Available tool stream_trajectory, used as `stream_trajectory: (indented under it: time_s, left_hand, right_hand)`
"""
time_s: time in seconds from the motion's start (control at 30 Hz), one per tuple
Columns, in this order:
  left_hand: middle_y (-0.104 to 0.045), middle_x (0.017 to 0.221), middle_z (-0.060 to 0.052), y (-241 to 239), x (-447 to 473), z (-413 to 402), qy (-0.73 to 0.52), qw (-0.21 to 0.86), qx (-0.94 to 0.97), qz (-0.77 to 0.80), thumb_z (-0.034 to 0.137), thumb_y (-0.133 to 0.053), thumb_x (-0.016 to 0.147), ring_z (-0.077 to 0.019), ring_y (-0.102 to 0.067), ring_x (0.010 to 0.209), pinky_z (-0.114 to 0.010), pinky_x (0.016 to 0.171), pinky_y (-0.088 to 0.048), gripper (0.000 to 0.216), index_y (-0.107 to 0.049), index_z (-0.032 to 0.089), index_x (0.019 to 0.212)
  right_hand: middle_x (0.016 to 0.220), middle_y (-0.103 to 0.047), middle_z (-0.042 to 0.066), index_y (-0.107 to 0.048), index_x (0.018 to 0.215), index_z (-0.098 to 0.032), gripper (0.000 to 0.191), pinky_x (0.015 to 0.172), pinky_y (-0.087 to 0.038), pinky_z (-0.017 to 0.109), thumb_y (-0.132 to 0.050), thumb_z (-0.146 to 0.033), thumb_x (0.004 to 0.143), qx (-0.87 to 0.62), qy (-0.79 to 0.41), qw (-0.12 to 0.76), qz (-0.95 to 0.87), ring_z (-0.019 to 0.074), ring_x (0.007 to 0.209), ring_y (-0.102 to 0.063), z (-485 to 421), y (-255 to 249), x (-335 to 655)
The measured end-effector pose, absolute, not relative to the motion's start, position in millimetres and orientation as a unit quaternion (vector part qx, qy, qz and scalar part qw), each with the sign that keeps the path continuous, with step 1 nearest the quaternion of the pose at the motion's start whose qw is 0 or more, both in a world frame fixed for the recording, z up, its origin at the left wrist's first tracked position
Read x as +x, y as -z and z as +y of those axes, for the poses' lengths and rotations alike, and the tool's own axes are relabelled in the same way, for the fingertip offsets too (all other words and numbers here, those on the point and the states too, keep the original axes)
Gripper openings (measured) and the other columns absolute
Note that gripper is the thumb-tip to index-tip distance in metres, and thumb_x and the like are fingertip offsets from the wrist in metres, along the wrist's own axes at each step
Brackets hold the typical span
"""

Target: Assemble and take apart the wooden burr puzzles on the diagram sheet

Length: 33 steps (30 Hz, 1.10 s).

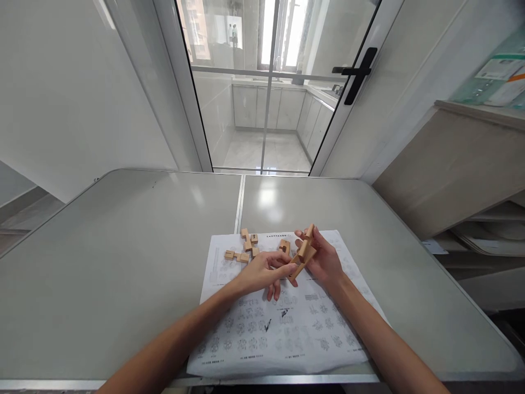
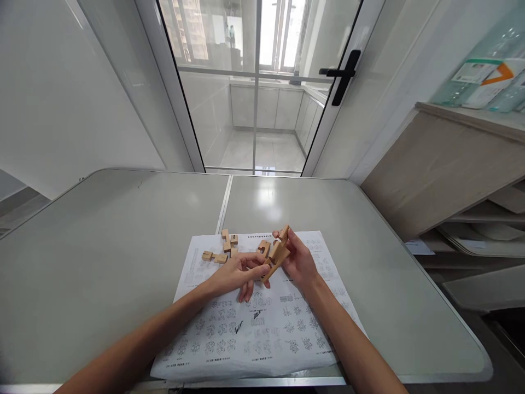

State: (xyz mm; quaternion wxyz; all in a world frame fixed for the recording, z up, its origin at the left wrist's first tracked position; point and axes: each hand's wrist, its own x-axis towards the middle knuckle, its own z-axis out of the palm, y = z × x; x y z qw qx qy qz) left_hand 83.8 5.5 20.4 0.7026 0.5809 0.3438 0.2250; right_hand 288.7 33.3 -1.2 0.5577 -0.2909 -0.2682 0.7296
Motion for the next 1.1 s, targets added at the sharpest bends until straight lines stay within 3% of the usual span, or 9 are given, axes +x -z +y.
stream_trajectory:
  time_s: [0.17,0.3,0.4,0.53,0.63,0.8,0.93,1.1]
  left_hand:
    - [-0.082,0.089,-0.009,-20.3,81.6,7.0,-0.226,0.715,0.574,0.330,0.062,-0.064,0.098,-0.0110,-0.065,0.041,-0.019,0.035,-0.046,0.046,-0.062,0.017,0.107]
    - [-0.077,0.071,-0.002,-17.0,80.7,7.3,-0.219,0.726,0.567,0.322,0.065,-0.060,0.100,-0.0104,-0.058,0.034,-0.019,0.032,-0.043,0.046,-0.056,0.019,0.105]
    - [-0.074,0.069,-0.001,-14.3,82.4,6.5,-0.228,0.732,0.557,0.319,0.067,-0.060,0.099,-0.0110,-0.059,0.035,-0.019,0.032,-0.042,0.048,-0.052,0.020,0.100]
    - [-0.080,0.096,-0.010,-11.8,86.8,5.0,-0.296,0.722,0.536,0.323,0.066,-0.061,0.099,-0.0126,-0.068,0.045,-0.020,0.036,-0.047,0.048,-0.047,0.020,0.100]
    - [-0.081,0.104,-0.014,-12.1,88.8,4.6,-0.328,0.712,0.527,0.329,0.065,-0.062,0.098,-0.0140,-0.070,0.046,-0.022,0.038,-0.050,0.049,-0.047,0.020,0.111]
    - [-0.081,0.113,-0.018,-14.1,91.0,2.9,-0.395,0.675,0.511,0.356,0.063,-0.067,0.097,-0.0186,-0.077,0.058,-0.028,0.054,-0.062,0.060,-0.049,0.018,0.132]
    - [-0.078,0.125,-0.020,-12.4,94.1,-1.9,-0.445,0.612,0.518,0.399,0.061,-0.064,0.099,-0.0188,-0.078,0.060,-0.030,0.056,-0.064,0.061,-0.048,0.017,0.138]
    - [-0.077,0.126,-0.016,-9.0,96.3,-5.9,-0.463,0.535,0.549,0.445,0.056,-0.059,0.103,-0.0186,-0.079,0.064,-0.029,0.056,-0.066,0.068,-0.042,0.019,0.157]
  right_hand:
    - [0.066,-0.048,-0.007,-0.061,0.076,-0.023,0.038,0.046,-0.047,0.019,-0.089,-0.046,0.085,-0.263,-0.741,0.578,-0.219,0.0073,0.049,-0.038,34.8,0.2,291.7]
    - [0.060,-0.038,-0.009,-0.061,0.078,-0.022,0.036,0.042,-0.043,0.018,-0.090,-0.043,0.084,-0.258,-0.752,0.576,-0.193,0.0064,0.045,-0.032,35.6,2.0,294.1]
    - [0.058,-0.039,-0.011,-0.063,0.081,-0.022,0.034,0.040,-0.043,0.018,-0.090,-0.042,0.084,-0.270,-0.750,0.571,-0.195,0.0054,0.042,-0.029,36.0,2.5,293.7]
    - [0.056,-0.042,-0.010,-0.058,0.073,-0.021,0.035,0.037,-0.036,0.019,-0.086,-0.038,0.085,-0.283,-0.735,0.568,-0.238,0.0040,0.038,-0.026,36.8,1.9,291.3]
    - [0.056,-0.046,-0.009,-0.053,0.068,-0.022,0.039,0.036,-0.032,0.021,-0.083,-0.040,0.084,-0.317,-0.705,0.563,-0.292,0.0039,0.037,-0.027,36.5,2.6,289.2]
    - [0.058,-0.057,-0.006,-0.059,0.076,-0.023,0.032,0.036,-0.024,0.024,-0.076,-0.045,0.090,-0.372,-0.638,0.569,-0.361,0.0061,0.037,-0.032,32.6,5.5,285.6]
    - [0.071,-0.068,-0.003,-0.064,0.085,-0.023,0.029,0.037,-0.026,0.025,-0.075,-0.049,0.093,-0.419,-0.573,0.559,-0.429,0.0068,0.039,-0.040,28.8,4.3,283.1]
    - [0.074,-0.070,-0.002,-0.064,0.087,-0.023,0.030,0.039,-0.029,0.025,-0.073,-0.051,0.095,-0.435,-0.541,0.552,-0.463,0.0060,0.040,-0.041,28.0,3.2,283.1]
